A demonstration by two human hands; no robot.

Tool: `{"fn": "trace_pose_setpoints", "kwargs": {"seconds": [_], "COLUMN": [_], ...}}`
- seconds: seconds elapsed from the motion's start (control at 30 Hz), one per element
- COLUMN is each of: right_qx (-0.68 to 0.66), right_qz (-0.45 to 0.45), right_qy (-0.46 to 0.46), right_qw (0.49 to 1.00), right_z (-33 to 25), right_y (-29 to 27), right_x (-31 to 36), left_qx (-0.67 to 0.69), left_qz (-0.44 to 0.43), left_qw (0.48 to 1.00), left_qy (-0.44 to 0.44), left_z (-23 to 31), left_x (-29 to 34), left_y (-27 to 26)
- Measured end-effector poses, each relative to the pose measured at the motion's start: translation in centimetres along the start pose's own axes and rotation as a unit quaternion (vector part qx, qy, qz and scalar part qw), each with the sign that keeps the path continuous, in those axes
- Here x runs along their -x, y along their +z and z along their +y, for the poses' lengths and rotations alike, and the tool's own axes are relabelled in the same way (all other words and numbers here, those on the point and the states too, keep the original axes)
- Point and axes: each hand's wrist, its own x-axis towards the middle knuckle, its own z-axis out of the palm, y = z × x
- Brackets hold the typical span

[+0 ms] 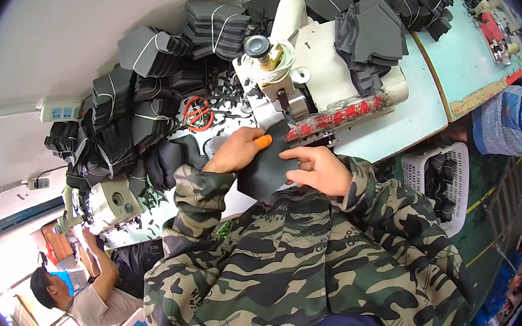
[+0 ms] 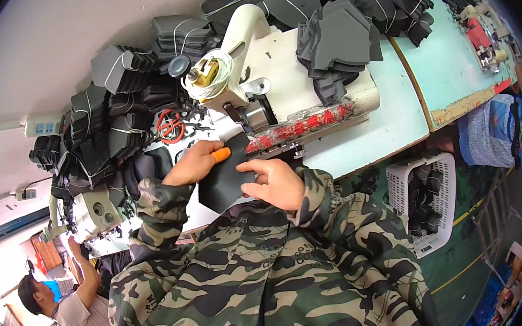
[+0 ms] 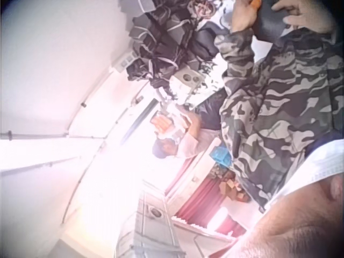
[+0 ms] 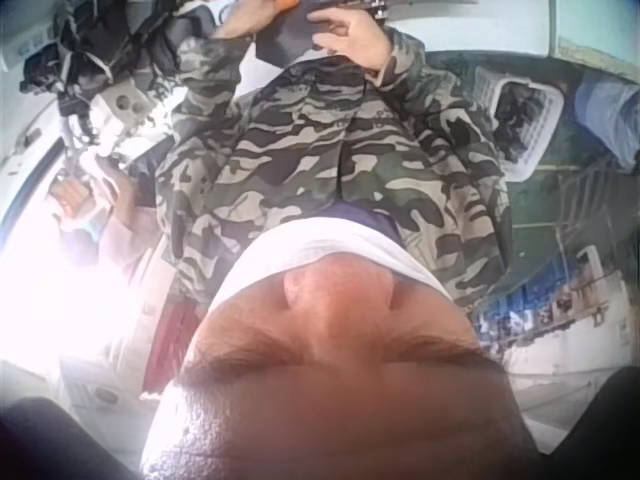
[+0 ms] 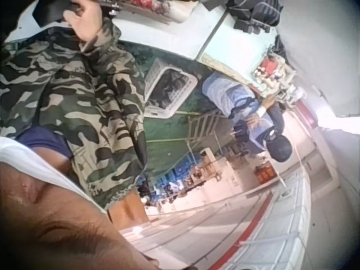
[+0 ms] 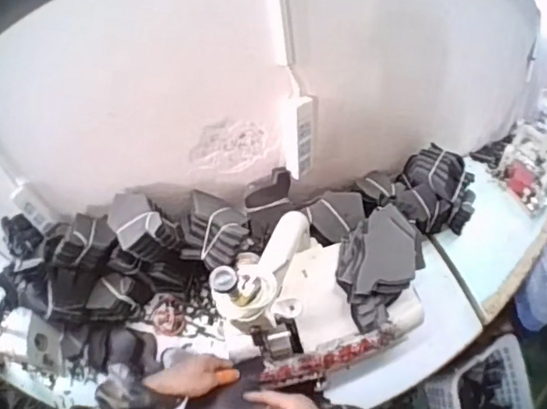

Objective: Skiving the edges of leather shoe components using a skiving machine to thin the material for subsequent assembly.

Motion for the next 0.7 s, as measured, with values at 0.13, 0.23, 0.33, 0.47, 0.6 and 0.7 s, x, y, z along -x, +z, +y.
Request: {"fn": "trace_pose_setpoints", "kwargs": {"seconds": [0.13, 0.23, 0.33, 0.47, 0.6, 0.7], "right_qx": [0.055, 0.085, 0.018, -0.065, 0.013, 0.301], "right_qz": [0.027, 0.039, 0.084, 0.185, 0.1, 0.273], "right_qy": [-0.022, -0.051, -0.066, -0.062, -0.03, -0.251], "right_qw": [0.998, 0.994, 0.994, 0.979, 0.994, 0.879], "right_z": [-0.1, -1.5, -0.1, 0.3, -0.9, -7.7], "right_y": [-0.4, -0.3, -1.2, -4.0, -6.0, -8.2], "right_x": [-1.2, -0.7, 0.2, 0.3, -0.3, 0.9], "left_qx": [-0.079, -0.062, -0.112, -0.155, 0.092, -0.117], "left_qz": [0.038, -0.005, 0.028, 0.027, -0.002, 0.354], "left_qw": [0.995, 0.995, 0.983, 0.965, 0.996, 0.918], "left_qy": [0.055, 0.077, 0.142, 0.211, 0.011, 0.137], "left_z": [0.3, 1.5, 2.5, 2.2, 3.0, -3.5], "left_x": [-1.2, -2.0, -4.3, -5.0, -3.6, -3.9], "left_y": [-1.0, -1.8, -2.2, -2.6, -1.0, -0.1]}}
